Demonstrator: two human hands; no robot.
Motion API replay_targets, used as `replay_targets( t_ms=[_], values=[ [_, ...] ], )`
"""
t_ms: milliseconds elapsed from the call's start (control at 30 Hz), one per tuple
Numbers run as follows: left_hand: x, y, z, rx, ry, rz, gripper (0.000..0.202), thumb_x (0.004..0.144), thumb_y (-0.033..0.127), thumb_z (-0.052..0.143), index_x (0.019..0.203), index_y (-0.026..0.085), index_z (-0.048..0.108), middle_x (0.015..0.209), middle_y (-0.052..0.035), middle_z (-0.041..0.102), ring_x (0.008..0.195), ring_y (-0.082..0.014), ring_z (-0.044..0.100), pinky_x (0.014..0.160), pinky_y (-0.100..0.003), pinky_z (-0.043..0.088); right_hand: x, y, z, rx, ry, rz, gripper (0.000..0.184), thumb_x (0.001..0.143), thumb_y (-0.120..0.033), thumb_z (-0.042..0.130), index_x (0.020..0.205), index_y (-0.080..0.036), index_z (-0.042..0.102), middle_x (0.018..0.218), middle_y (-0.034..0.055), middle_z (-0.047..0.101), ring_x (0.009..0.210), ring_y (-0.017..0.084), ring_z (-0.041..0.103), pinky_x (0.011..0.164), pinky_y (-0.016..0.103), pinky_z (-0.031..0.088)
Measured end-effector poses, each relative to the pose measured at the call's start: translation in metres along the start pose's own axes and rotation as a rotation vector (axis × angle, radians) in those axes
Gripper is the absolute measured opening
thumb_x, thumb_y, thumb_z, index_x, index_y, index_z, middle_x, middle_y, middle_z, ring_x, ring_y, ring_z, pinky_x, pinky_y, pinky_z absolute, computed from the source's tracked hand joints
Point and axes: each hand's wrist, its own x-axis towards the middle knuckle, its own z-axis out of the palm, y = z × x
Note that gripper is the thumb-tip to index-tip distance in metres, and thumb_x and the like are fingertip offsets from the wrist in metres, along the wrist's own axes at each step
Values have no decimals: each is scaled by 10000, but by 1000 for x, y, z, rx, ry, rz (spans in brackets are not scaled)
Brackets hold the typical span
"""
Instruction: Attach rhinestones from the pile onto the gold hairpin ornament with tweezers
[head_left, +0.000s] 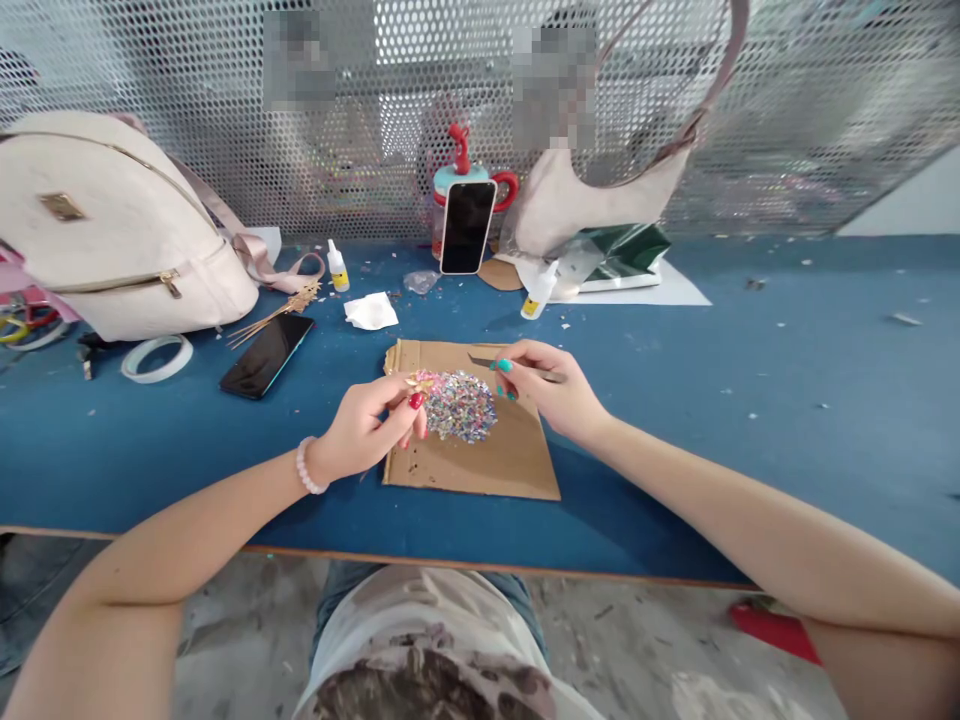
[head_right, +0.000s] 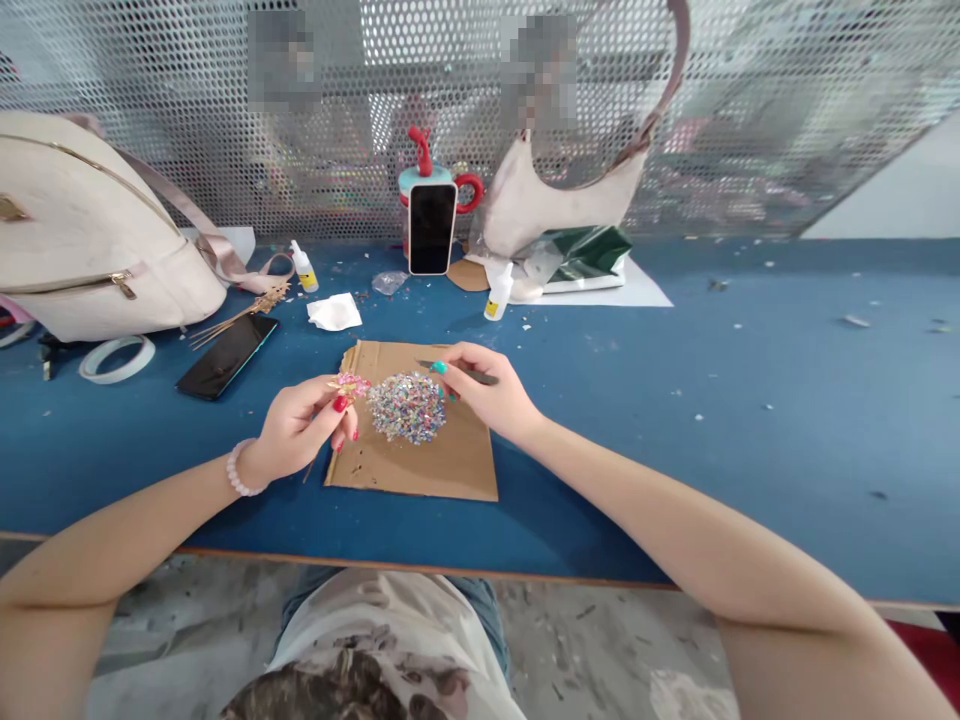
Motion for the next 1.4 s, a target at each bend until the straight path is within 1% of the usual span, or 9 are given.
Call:
replay_targets(
  t_ms=[133, 400, 533, 700, 767, 867, 967, 1133, 1400],
  values=[
    [1, -4, 0, -21, -1, -27, 233, 963, 331, 484, 1024, 125, 575, 712, 21, 582, 481, -71, 519, 455, -201, 465, 2, 0, -1, -55, -31, 16, 188, 759, -305, 626, 857, -154, 571, 579, -32, 578, 492, 68, 510, 484, 213, 423],
    [4, -8, 1, -32, 40, -86, 255, 968, 349, 469, 971, 120, 582, 647, 39, 562, 446, -67, 502, 431, -194, 443, 4, 7, -3, -190, -79, 22, 231, 752, -362, 631, 731, -132, 641, 672, 39, 637, 530, 97, 567, 486, 235, 475],
    [7, -11, 1, -48, 44, -134, 232, 968, 332, 456, 989, 134, 574, 575, 50, 550, 409, -59, 480, 430, -185, 419, 2, 11, -4, -259, -104, -4, 198, 777, -309, 604, 684, -147, 671, 773, 60, 677, 570, 103, 587, 503, 238, 481],
    [12, -18, -1, -104, 38, -249, 171, 961, 265, 423, 987, 165, 559, 556, 46, 544, 403, -56, 473, 411, -166, 398, -2, 9, -2, -300, -151, -78, 98, 763, -201, 616, 794, -211, 708, 816, 27, 674, 728, 126, 629, 641, 250, 534],
    [12, -19, -3, -119, 34, -296, 167, 963, 256, 409, 973, 169, 552, 546, 49, 532, 398, -60, 465, 406, -171, 396, -3, 9, -2, -358, -190, -190, 119, 806, -192, 584, 807, -214, 701, 897, 39, 684, 807, 138, 649, 676, 256, 552],
    [12, -18, -5, -128, 7, -363, 170, 968, 232, 387, 942, 175, 545, 527, 55, 518, 391, -67, 458, 412, -184, 399, -2, 9, -4, -393, -235, -234, 130, 850, -188, 556, 836, -211, 683, 839, 30, 708, 804, 144, 673, 706, 267, 568],
    [11, -18, -8, -130, -45, -416, 179, 968, 217, 382, 960, 188, 558, 528, 53, 530, 406, -78, 468, 439, -200, 416, -1, 9, -5, -418, -198, -217, 70, 839, -176, 591, 839, -209, 653, 801, 25, 708, 769, 143, 678, 657, 257, 563],
    [12, -17, -13, -154, -106, -470, 176, 954, 180, 385, 948, 234, 553, 536, 63, 549, 416, -74, 480, 438, -185, 418, 4, 6, -5, -363, -327, -307, 89, 851, -136, 586, 891, -214, 600, 754, 15, 695, 726, 136, 673, 702, 301, 542],
    [12, -17, -18, -118, -200, -503, 161, 920, 161, 405, 835, 261, 498, 574, 72, 568, 421, -69, 522, 404, -161, 441, 5, 1, -9, -398, -398, -232, 121, 867, -121, 558, 933, -220, 580, 785, 32, 706, 753, 143, 682, 717, 313, 544]
  ],
)
